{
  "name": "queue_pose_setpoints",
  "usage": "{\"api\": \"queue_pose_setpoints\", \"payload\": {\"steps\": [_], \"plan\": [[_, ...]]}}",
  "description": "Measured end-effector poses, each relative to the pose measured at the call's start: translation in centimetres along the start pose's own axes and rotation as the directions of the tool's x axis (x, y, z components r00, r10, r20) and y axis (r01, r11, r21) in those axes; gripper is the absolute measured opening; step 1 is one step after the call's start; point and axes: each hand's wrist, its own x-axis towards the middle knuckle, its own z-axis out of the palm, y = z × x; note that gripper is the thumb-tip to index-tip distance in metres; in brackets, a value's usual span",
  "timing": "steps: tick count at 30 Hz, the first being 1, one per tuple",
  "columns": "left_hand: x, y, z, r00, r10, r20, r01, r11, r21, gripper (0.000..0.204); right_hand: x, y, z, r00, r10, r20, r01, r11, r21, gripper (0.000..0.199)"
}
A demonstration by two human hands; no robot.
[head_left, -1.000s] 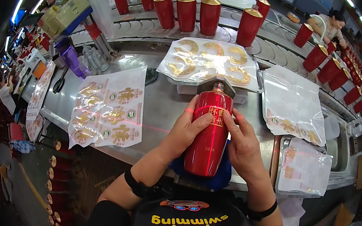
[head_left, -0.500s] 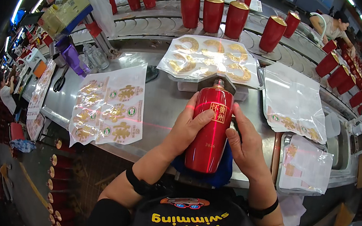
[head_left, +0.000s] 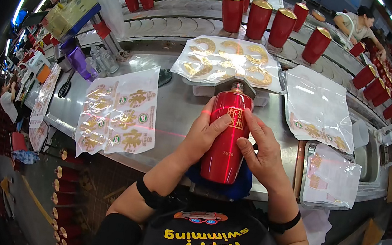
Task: Apply adhesive labels to red and gold liquor bottles on an assembly line.
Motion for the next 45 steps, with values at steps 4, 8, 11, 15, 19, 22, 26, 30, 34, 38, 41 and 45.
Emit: {"api": "queue_pose_setpoints", "payload": {"steps": [4, 8, 11, 15, 19, 22, 26, 30, 34, 38, 41, 45], "plan": [[-0.5, -0.4, -0.6, 1.000, -0.023, -0.021, 0.022, 0.999, -0.045, 0.081, 0.1, 0.5, -0.2, 0.998, 0.004, 0.063, -0.001, 0.999, -0.043, 0.058], [-0.8, -0.8, -1.0, 1.000, -0.004, 0.020, 0.000, 0.983, 0.181, 0.095, 0.2, 0.6, -1.2, 0.995, -0.070, 0.065, 0.077, 0.990, -0.116, 0.057], [-0.8, -1.0, -1.1, 0.999, -0.035, -0.003, 0.035, 0.977, 0.209, 0.093, 2.1, -0.2, -2.8, 0.988, -0.052, -0.143, 0.039, 0.995, -0.091, 0.035], [-0.6, -1.4, -1.0, 0.999, 0.032, -0.027, -0.024, 0.964, 0.264, 0.104, 7.6, -2.2, -4.1, 0.973, -0.094, 0.209, 0.097, 0.995, -0.006, 0.021], [-2.6, -0.6, -1.6, 0.999, 0.025, -0.030, -0.010, 0.906, 0.424, 0.110, 9.3, -4.3, -3.7, 0.854, -0.508, 0.114, 0.503, 0.751, -0.428, 0.018], [-5.9, 0.5, -2.1, 0.963, 0.118, 0.242, -0.261, 0.629, 0.732, 0.116, 7.0, -4.4, -3.7, 0.742, -0.595, 0.310, 0.598, 0.796, 0.097, 0.019], [-8.4, 0.1, -1.3, 0.960, 0.097, 0.263, -0.278, 0.428, 0.860, 0.121, 6.0, -1.9, -3.3, 0.995, -0.079, -0.059, 0.072, 0.991, -0.110, 0.019], [-8.3, -0.2, -1.2, 0.950, 0.187, 0.249, -0.294, 0.274, 0.916, 0.113, 6.4, -1.5, -3.5, 0.791, -0.474, 0.387, 0.504, 0.863, 0.026, 0.021], [-8.4, -0.3, -1.3, 0.950, 0.217, 0.225, -0.281, 0.274, 0.920, 0.107, 8.1, -3.5, -3.2, 0.946, -0.271, -0.177, 0.197, 0.916, -0.349, 0.016], [-8.0, -0.9, -1.6, 0.936, 0.256, 0.242, -0.313, 0.293, 0.903, 0.107, 5.0, -4.8, -3.7, 0.805, -0.558, 0.201, 0.573, 0.819, -0.021, 0.024], [-8.2, -1.0, -1.6, 0.938, 0.269, 0.219, -0.301, 0.317, 0.899, 0.108, 4.0, -2.6, -3.2, 0.966, -0.197, 0.165, 0.183, 0.978, 0.098, 0.024], [-8.7, -0.3, -0.9, 0.922, 0.291, 0.256, -0.309, 0.154, 0.938, 0.105, 5.8, -0.8, -3.6, 0.957, -0.277, 0.084, 0.289, 0.932, -0.219, 0.017]]}}
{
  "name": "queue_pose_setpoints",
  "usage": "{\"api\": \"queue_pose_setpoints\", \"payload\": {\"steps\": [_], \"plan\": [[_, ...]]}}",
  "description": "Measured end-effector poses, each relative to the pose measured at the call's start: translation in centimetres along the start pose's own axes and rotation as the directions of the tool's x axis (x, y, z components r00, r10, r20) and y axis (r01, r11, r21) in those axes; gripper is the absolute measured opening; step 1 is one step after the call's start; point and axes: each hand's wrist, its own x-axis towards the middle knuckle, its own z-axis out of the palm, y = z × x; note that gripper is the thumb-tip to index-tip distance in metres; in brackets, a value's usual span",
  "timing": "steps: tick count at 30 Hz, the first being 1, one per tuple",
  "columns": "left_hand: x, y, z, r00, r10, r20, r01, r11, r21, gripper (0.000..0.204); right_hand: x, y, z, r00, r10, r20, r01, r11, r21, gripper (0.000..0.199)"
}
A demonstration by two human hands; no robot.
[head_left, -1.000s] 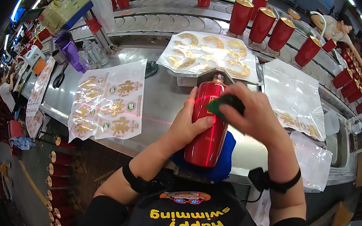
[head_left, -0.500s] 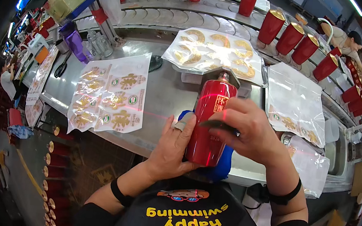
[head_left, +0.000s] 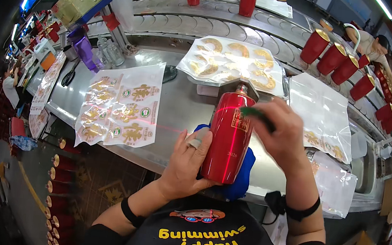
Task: Apply adhesive labels to red and gold liquor bottles on an assembly line.
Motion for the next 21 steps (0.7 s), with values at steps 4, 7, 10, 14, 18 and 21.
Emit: {"api": "queue_pose_setpoints", "payload": {"steps": [4, 7, 10, 14, 18, 21], "plan": [[0.1, 0.7, -0.1, 1.000, -0.014, 0.006, 0.013, 0.997, 0.079, 0.101, 4.2, -1.4, 0.0, 0.995, 0.001, 0.095, -0.011, 0.994, 0.104, 0.013], [-0.2, 0.3, -0.1, 1.000, -0.010, -0.005, 0.010, 1.000, 0.027, 0.101, 4.0, -3.1, -0.5, 0.994, -0.096, -0.055, 0.070, 0.931, -0.358, 0.014], [-0.4, -0.6, 0.5, 1.000, -0.009, -0.012, 0.008, 0.995, -0.101, 0.101, 0.2, -2.9, 0.2, 0.907, -0.391, 0.160, 0.307, 0.870, 0.386, 0.017], [0.1, -0.8, 0.1, 1.000, -0.009, -0.003, 0.008, 0.981, -0.196, 0.101, -2.8, 1.2, 0.6, 0.950, 0.265, -0.168, -0.242, 0.959, 0.148, 0.018], [4.3, -2.0, -2.1, 0.971, 0.225, 0.082, -0.211, 0.966, -0.147, 0.081, -4.7, 1.0, -0.4, 0.856, 0.494, -0.154, -0.413, 0.831, 0.374, 0.018], [10.5, -4.2, -2.1, 0.924, 0.338, 0.181, -0.334, 0.941, -0.054, 0.069, -6.3, 0.3, -0.2, 0.829, 0.544, -0.126, -0.439, 0.774, 0.457, 0.019]]}}
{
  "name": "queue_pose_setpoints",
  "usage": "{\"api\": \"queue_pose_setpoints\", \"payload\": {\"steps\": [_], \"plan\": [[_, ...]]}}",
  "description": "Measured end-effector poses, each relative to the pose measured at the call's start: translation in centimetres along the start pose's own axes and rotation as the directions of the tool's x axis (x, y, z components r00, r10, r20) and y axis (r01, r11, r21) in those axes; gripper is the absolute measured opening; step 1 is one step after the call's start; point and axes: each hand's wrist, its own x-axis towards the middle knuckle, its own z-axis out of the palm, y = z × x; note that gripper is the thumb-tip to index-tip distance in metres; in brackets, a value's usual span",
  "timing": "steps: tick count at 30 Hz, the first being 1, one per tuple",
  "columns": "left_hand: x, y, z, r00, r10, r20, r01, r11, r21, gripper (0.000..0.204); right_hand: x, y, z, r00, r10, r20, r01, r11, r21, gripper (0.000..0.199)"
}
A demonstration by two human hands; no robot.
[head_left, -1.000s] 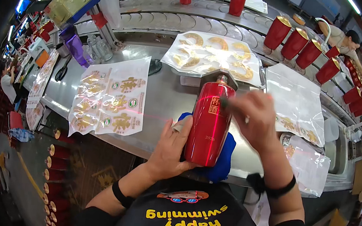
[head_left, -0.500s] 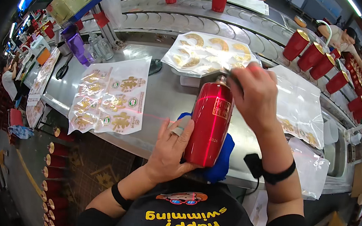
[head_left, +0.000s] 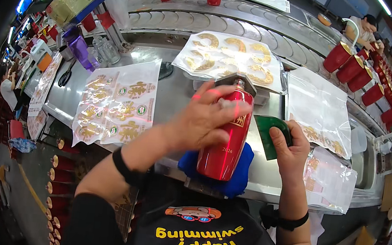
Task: Apply adhesive labels to red and gold liquor bottles on an assembly line.
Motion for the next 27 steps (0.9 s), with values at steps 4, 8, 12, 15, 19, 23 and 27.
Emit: {"api": "queue_pose_setpoints", "payload": {"steps": [4, 8, 12, 15, 19, 23, 27], "plan": [[2.2, -0.8, 0.3, 0.990, 0.134, 0.033, -0.136, 0.988, 0.071, 0.052, -1.4, 1.9, -1.2, 0.998, 0.002, -0.066, -0.003, 1.000, -0.018, 0.019], [-2.0, 3.5, 0.9, 0.990, 0.140, -0.024, -0.141, 0.990, -0.031, 0.052, -0.9, 0.6, -3.0, 0.997, -0.056, -0.044, 0.053, 0.995, -0.086, 0.018], [-6.2, 6.1, 1.7, 0.998, 0.031, -0.051, -0.033, 0.998, -0.050, 0.054, 2.5, -3.9, -0.9, 0.952, -0.141, 0.270, 0.191, 0.967, -0.170, 0.016], [-7.8, 6.1, 2.0, 0.981, -0.129, -0.143, 0.122, 0.991, -0.058, 0.055, 6.0, -4.7, 1.9, 0.819, -0.249, 0.517, 0.320, 0.946, -0.050, 0.018], [-8.7, 6.6, 2.6, 0.969, -0.103, -0.223, 0.098, 0.995, -0.032, 0.072, 8.0, -4.6, 4.1, 0.811, -0.350, 0.468, 0.514, 0.809, -0.286, 0.021], [-8.3, 7.2, 3.5, 0.928, -0.328, -0.175, 0.321, 0.944, -0.068, 0.085, 8.7, -7.0, 5.1, 0.813, -0.257, 0.522, 0.480, 0.803, -0.353, 0.015], [-8.0, 6.7, 3.0, 0.949, -0.263, -0.176, 0.280, 0.957, 0.080, 0.084, 7.3, -8.8, 4.9, 0.765, -0.507, 0.397, 0.641, 0.656, -0.398, 0.012]]}}
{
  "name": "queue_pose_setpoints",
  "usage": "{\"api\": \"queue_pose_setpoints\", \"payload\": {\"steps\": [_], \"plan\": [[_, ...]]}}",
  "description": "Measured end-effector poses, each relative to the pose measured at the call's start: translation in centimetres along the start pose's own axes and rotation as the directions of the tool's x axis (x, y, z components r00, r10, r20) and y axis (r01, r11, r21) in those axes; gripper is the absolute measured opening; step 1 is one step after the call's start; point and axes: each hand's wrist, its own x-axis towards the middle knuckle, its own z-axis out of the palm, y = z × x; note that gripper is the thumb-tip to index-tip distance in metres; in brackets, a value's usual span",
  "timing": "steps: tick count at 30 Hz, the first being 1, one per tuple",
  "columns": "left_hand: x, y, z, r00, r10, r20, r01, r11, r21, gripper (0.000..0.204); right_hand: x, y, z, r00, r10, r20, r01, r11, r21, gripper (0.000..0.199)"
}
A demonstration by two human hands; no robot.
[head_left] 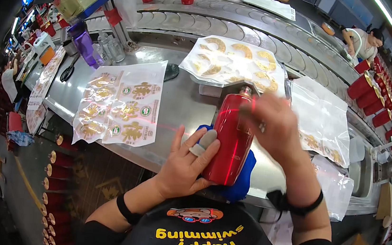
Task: Apply adhesive labels to red and gold liquor bottles on an assembly line.
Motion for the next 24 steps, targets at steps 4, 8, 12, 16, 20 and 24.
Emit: {"api": "queue_pose_setpoints", "payload": {"steps": [4, 8, 12, 16, 20, 24], "plan": [[0.4, -0.2, -0.6, 0.994, 0.106, -0.014, -0.106, 0.994, 0.032, 0.083, -3.8, 2.3, 1.4, 0.970, 0.223, 0.101, -0.244, 0.907, 0.343, 0.017], [2.0, -1.6, -1.1, 0.995, -0.081, 0.058, 0.097, 0.924, -0.369, 0.083, -7.5, 5.3, 1.2, 0.778, 0.626, -0.059, -0.512, 0.685, 0.518, 0.018], [5.5, -3.4, 0.3, 0.897, -0.337, 0.287, 0.426, 0.483, -0.765, 0.089, -10.2, 3.3, 1.0, 0.716, 0.681, 0.155, -0.562, 0.429, 0.707, 0.020], [8.3, -3.6, 1.8, 0.839, -0.309, 0.447, 0.469, -0.002, -0.883, 0.084, -11.6, 1.2, 1.0, 0.593, 0.748, 0.298, -0.508, 0.061, 0.859, 0.018], [9.7, -3.0, 1.7, 0.819, -0.250, 0.517, 0.482, -0.190, -0.855, 0.068, -11.6, 0.8, 1.3, 0.559, 0.701, 0.442, -0.504, -0.136, 0.853, 0.017], [9.9, -1.8, 0.6, 0.720, -0.246, 0.649, 0.581, -0.297, -0.758, 0.054, -11.1, -0.1, 0.9, 0.591, 0.626, 0.508, -0.566, -0.127, 0.815, 0.023]]}}
